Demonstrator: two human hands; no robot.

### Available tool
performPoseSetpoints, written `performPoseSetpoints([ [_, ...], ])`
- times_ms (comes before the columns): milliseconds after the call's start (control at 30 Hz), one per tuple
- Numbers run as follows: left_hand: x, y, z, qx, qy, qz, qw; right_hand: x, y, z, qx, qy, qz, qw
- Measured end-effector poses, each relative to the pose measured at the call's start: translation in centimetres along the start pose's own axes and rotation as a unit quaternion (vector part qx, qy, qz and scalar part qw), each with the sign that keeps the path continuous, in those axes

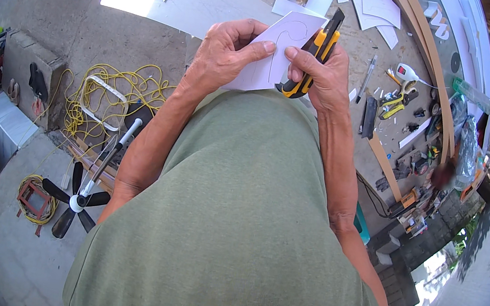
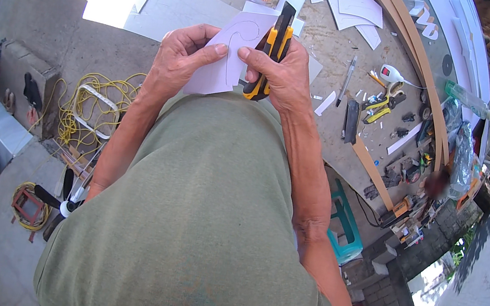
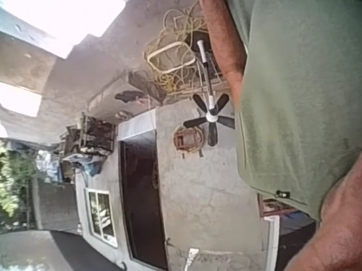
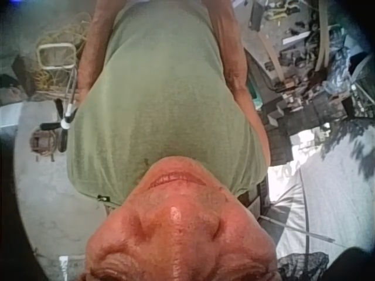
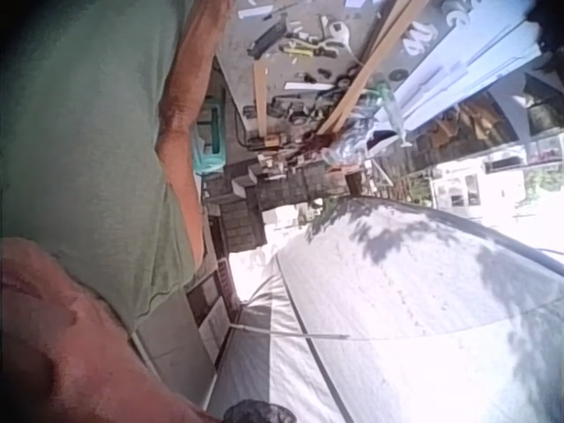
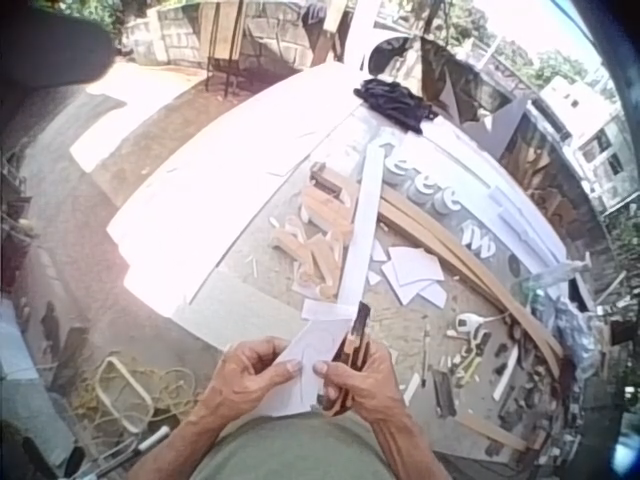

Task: Cut out shapes from a white material using a utility knife.

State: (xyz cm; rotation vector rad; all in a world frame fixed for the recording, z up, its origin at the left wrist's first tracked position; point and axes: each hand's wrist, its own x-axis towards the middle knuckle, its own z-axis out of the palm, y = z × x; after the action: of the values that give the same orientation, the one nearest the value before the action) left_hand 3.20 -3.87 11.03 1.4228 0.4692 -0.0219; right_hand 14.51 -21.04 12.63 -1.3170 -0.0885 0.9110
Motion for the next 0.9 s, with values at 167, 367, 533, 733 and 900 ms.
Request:
performPoseSetpoints([
  [167,-0.2,0.4,0.6,-0.004,0.002,0.014,1.000,0.0,-0.4,-0.6,-0.015,-0.029,-0.007,0.999],
  [367,0.9,1.1,0.2,-0.025,0.038,0.024,0.999,-0.1,-1.7,0.5,-0.185,0.014,-0.018,0.982],
  [533,1.0,2.3,0.7,0.018,0.061,0.161,0.985,-0.4,-2.1,1.2,-0.002,0.062,-0.140,0.988],
  [733,-0.1,5.0,0.2,0.216,0.120,0.413,0.877,-0.8,-2.4,0.1,-0.023,-0.085,-0.282,0.955],
  [900,-1.0,5.8,0.4,0.264,0.125,0.448,0.845,-0.6,-2.6,0.2,-0.019,-0.120,-0.328,0.937],
])
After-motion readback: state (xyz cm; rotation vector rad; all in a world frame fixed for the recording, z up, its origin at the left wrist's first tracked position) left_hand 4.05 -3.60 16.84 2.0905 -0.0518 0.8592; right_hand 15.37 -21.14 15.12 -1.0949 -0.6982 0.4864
